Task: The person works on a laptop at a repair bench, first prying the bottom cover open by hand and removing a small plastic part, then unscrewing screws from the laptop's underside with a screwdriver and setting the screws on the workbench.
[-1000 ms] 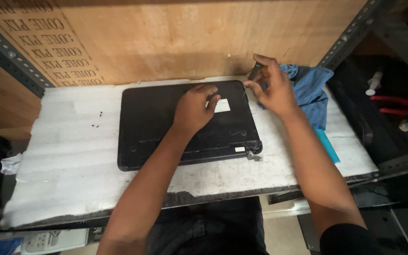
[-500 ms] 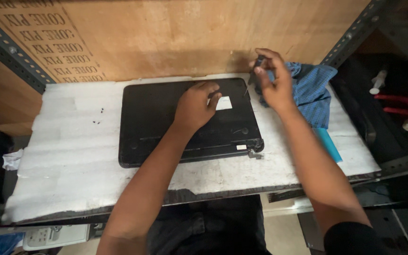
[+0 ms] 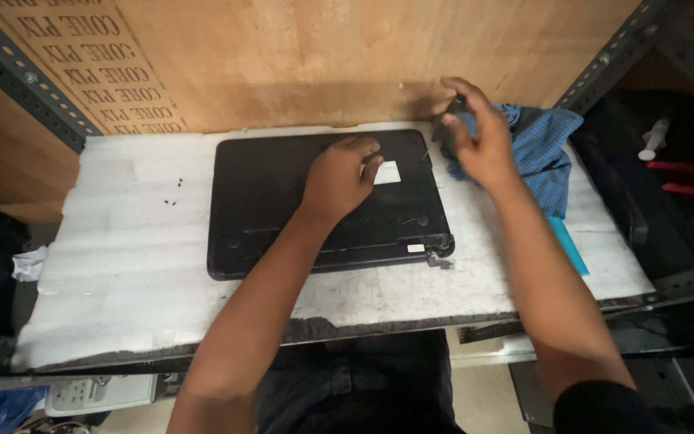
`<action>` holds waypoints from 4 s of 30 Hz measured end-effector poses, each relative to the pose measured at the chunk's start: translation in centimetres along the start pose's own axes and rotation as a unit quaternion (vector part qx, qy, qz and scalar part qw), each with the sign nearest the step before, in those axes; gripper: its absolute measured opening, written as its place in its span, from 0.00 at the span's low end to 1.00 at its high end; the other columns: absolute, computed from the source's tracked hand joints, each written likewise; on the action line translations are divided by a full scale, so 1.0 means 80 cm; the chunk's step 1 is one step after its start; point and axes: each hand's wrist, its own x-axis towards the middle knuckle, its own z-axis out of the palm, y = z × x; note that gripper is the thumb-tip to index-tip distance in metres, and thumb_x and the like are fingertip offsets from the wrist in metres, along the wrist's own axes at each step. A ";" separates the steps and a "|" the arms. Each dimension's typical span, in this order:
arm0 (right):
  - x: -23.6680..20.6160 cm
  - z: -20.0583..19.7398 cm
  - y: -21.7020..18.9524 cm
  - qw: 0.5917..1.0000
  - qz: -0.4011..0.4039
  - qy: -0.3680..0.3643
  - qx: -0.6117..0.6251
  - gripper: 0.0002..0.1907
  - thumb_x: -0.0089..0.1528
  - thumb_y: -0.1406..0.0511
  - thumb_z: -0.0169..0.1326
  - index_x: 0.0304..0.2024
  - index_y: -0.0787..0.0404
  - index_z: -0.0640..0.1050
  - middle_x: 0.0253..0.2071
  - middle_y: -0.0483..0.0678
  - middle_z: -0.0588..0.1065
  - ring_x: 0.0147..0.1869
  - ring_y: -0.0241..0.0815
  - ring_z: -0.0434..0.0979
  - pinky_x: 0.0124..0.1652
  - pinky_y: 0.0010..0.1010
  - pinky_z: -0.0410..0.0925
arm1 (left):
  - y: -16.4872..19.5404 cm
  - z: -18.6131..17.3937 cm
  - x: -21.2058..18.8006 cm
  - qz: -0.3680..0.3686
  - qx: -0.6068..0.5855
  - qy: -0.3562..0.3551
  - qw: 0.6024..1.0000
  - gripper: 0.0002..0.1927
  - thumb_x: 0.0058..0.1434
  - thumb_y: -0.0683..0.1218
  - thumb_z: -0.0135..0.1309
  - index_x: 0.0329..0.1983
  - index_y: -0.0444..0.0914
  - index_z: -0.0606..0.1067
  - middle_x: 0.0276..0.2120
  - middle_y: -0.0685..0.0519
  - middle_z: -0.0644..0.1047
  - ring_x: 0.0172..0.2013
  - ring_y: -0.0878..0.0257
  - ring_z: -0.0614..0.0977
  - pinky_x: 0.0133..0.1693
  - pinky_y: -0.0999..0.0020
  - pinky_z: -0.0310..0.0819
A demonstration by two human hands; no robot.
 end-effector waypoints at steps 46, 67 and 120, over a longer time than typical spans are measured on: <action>-0.020 0.037 0.053 0.987 -0.005 -0.088 0.133 0.23 0.79 0.76 0.47 0.73 0.61 0.56 0.53 0.59 0.77 0.53 0.44 0.81 0.56 0.32 0.73 | -0.195 -0.285 -0.113 -0.337 0.197 -0.051 0.919 0.13 0.43 0.47 0.73 0.29 0.39 0.83 0.29 0.46 0.83 0.33 0.52 0.85 0.40 0.60 0.77; 0.086 0.235 -0.082 0.982 -0.105 -0.004 0.155 0.32 0.75 0.72 0.57 0.76 0.60 0.57 0.47 0.53 0.77 0.52 0.40 0.79 0.53 0.28 0.73 | -0.166 -0.259 -0.081 -0.196 0.219 0.071 0.953 0.11 0.57 0.45 0.64 0.41 0.36 0.80 0.37 0.43 0.82 0.42 0.46 0.83 0.43 0.54 0.76; 0.100 0.140 -0.036 0.997 -0.069 -0.031 -0.003 0.35 0.69 0.75 0.60 0.73 0.53 0.60 0.33 0.52 0.76 0.36 0.43 0.82 0.36 0.31 0.71 | -0.144 -0.150 -0.040 -0.121 -0.123 0.011 0.985 0.19 0.69 0.47 0.58 0.60 0.38 0.71 0.38 0.53 0.81 0.36 0.67 0.80 0.43 0.71 0.76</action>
